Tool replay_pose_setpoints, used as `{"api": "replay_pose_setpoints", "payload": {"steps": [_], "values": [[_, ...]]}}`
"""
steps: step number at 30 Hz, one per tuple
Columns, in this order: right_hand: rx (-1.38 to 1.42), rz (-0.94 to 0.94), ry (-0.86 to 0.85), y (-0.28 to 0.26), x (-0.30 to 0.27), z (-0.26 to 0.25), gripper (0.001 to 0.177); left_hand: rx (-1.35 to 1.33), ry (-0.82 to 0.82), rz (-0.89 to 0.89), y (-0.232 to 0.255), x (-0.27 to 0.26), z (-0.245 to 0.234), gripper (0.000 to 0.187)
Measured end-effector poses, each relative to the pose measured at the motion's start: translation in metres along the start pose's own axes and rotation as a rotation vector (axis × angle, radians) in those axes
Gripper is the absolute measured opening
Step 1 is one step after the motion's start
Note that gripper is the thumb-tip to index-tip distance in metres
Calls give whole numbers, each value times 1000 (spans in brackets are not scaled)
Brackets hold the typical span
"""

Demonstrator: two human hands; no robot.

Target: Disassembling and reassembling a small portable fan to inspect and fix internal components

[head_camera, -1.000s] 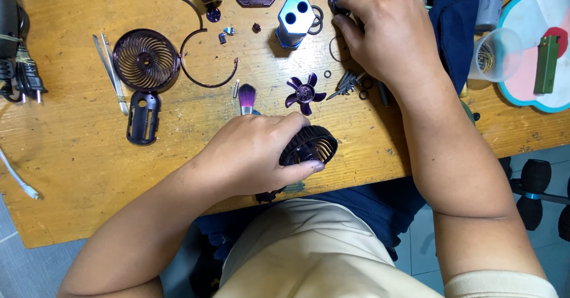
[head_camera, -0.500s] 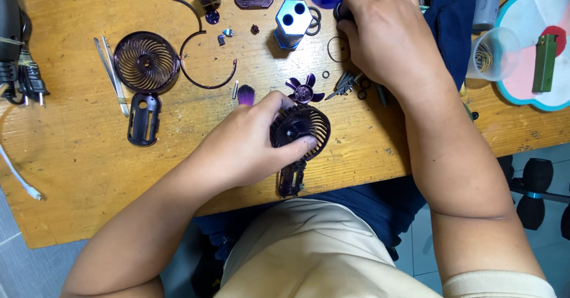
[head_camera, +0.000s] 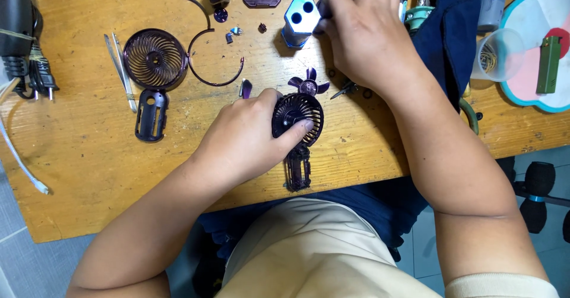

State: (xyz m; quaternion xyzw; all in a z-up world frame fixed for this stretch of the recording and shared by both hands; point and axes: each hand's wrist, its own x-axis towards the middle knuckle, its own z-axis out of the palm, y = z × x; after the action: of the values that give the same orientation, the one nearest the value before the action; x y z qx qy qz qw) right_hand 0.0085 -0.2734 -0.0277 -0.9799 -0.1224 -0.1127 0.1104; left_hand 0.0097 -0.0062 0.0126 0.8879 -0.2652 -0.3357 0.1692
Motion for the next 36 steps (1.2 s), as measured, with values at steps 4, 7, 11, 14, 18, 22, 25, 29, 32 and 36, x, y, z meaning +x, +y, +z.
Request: {"api": "replay_pose_setpoints", "payload": {"steps": [4,7,11,14,18,22,25,29,32,36], "values": [[-25,-53,0,0,0,1,32,-3,9,2,1,-1,0,66],[6,-44,-21,1,1,0,41,-8,12,13,2,-1,-2,65],[10,-25,-56,3,3,1,37,-12,46,31,0,-1,1,64],[16,0,-101,-2,5,-3,39,27,136,78,-4,1,8,63],[-7,0,-159,-3,4,2,38,122,207,78,-2,-4,1,68],[157,118,-188,-3,2,-36,20,96,338,85,-4,-6,-8,71],[334,37,179,-1,-17,-45,9,-166,600,271,-4,-11,-10,47],[728,-51,291,-45,-32,-42,24,-1223,239,402,-13,3,16,54],[831,-71,260,-69,-39,-33,27,-1499,100,498,-16,8,31,62],[845,-91,283,-78,-43,-23,32,-1555,66,501,-10,3,37,56]]}}
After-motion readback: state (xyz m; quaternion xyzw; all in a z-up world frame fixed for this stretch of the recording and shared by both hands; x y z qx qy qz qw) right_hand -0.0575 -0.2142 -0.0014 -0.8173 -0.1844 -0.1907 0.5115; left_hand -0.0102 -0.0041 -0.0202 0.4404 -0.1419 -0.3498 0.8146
